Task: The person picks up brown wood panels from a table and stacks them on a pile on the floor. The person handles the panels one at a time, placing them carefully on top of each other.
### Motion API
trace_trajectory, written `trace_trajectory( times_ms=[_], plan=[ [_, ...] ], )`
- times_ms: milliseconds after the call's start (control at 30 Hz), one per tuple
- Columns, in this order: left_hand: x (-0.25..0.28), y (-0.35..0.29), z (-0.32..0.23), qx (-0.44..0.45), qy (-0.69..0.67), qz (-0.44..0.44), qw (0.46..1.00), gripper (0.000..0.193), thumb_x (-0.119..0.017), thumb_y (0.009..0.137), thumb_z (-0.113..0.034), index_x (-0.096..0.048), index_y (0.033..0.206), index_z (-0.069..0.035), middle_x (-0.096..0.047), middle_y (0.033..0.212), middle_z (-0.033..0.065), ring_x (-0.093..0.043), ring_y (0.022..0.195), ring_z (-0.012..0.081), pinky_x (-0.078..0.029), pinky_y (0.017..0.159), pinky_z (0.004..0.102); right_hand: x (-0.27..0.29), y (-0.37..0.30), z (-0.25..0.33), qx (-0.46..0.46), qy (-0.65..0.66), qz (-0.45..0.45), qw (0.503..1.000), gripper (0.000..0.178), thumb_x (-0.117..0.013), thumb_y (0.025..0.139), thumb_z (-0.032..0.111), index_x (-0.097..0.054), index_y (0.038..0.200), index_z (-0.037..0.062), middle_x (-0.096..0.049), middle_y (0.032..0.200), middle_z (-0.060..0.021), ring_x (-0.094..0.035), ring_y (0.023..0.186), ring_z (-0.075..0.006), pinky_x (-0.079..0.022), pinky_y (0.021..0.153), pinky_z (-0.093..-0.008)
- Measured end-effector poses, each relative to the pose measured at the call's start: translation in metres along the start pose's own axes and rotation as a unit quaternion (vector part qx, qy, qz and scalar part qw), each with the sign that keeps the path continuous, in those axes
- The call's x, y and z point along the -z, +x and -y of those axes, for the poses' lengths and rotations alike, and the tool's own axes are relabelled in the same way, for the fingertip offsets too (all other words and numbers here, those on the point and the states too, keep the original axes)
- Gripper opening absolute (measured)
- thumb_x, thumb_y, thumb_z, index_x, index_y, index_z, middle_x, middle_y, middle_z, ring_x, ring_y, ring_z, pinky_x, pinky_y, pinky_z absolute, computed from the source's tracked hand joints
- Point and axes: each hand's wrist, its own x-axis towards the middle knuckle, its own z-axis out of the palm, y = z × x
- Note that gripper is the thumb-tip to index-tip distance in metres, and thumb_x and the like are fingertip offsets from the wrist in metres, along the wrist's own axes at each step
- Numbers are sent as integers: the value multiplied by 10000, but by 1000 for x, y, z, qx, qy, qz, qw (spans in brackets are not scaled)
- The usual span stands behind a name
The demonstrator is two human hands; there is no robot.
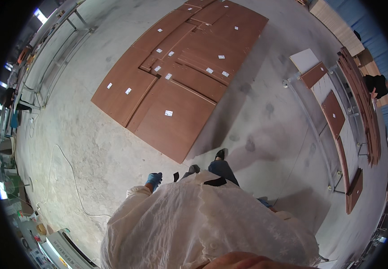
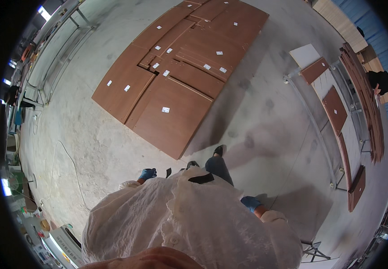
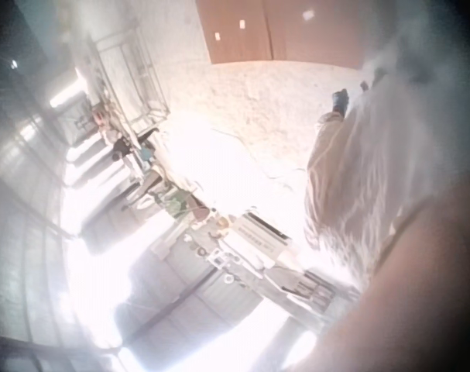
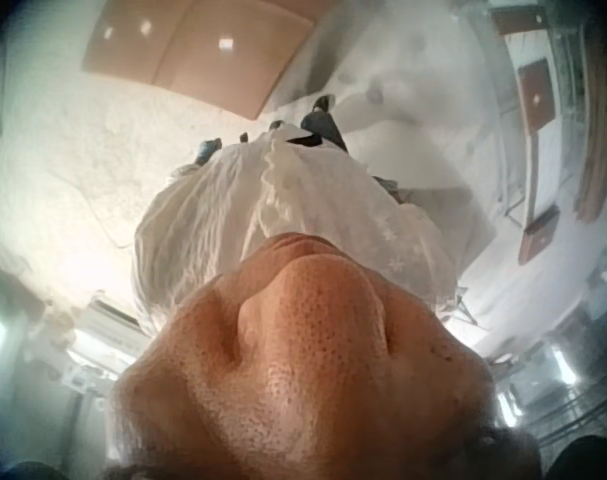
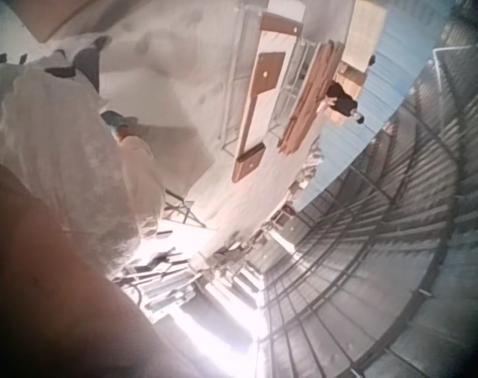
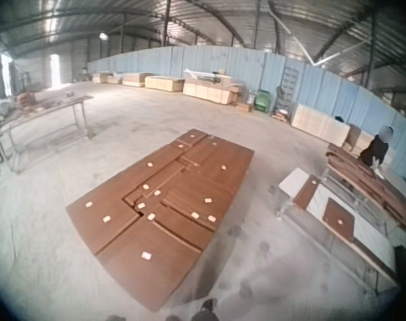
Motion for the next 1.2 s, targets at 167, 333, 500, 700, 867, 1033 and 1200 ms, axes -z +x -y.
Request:
trace_trajectory(
  times_ms=[167, 333, 500, 700, 867, 1033, 1200],
  plan=[
    [-10, 22, -15, -7, -6, -4, 1000, 290, -640, 922, -383, -654, 827, -109, -625, 705, 46, -525, 540, 186, -391, 493, 368, 2, -16, -21, -3, 5, -4, 1000, 371, -626, 876, 341, -722, 1153, 114, -713, 1134, -167, -664, 1067, -373, -508, 901, -431],
    [-64, 30, -108, -57, 2, -3, 998, 250, -636, 954, -336, -629, 794, -143, -602, 696, 10, -544, 577, 154, -405, 509, 328, 19, -20, -60, 6, 17, -12, 1000, 367, -627, 874, 340, -725, 1147, 114, -714, 1132, -166, -665, 1065, -373, -509, 897, -433],
    [-164, 21, -223, -102, 2, -12, 995, 190, -614, 942, -303, -641, 832, -151, -602, 714, -27, -531, 583, 121, -395, 527, 300, 59, -28, -116, 21, 25, -14, 999, 364, -628, 871, 339, -727, 1140, 115, -714, 1130, -166, -666, 1063, -373, -510, 894, -435],
    [-299, 0, -297, -134, 22, 72, 988, 238, -679, 898, -374, -698, 962, -146, -669, 816, -21, -581, 655, 126, -432, 584, 290, 100, -46, -181, 23, 46, -22, 998, 360, -629, 868, 338, -731, 1133, 115, -715, 1127, -165, -667, 1060, -373, -511, 889, -437],
    [-357, -6, -318, -139, 58, 98, 984, 279, -675, 907, -385, -705, 1047, -146, -690, 871, -17, -607, 683, 119, -448, 599, 289, 108, -55, -213, 4, 94, -67, 993, 357, -630, 865, 337, -734, 1126, 116, -716, 1125, -164, -668, 1058, -373, -512, 886, -439],
    [-351, 20, -316, -68, 39, 100, 992, 222, -633, 918, -344, -657, 806, -154, -609, 672, -16, -541, 548, 132, -384, 479, 292, 109, -62, -233, -25, 157, -112, 981, 354, -631, 863, 336, -736, 1120, 116, -717, 1123, -163, -669, 1056, -373, -513, 882, -440],
    [-339, 53, -353, -21, 156, 100, 982, 209, -617, 933, -343, -648, 851, -154, -620, 705, -10, -544, 558, 141, -385, 493, 300, 91, -63, -228, -82, 254, -181, 947, 351, -633, 860, 336, -739, 1113, 117, -718, 1121, -162, -670, 1054, -373, -514, 878, -442]
  ],
)
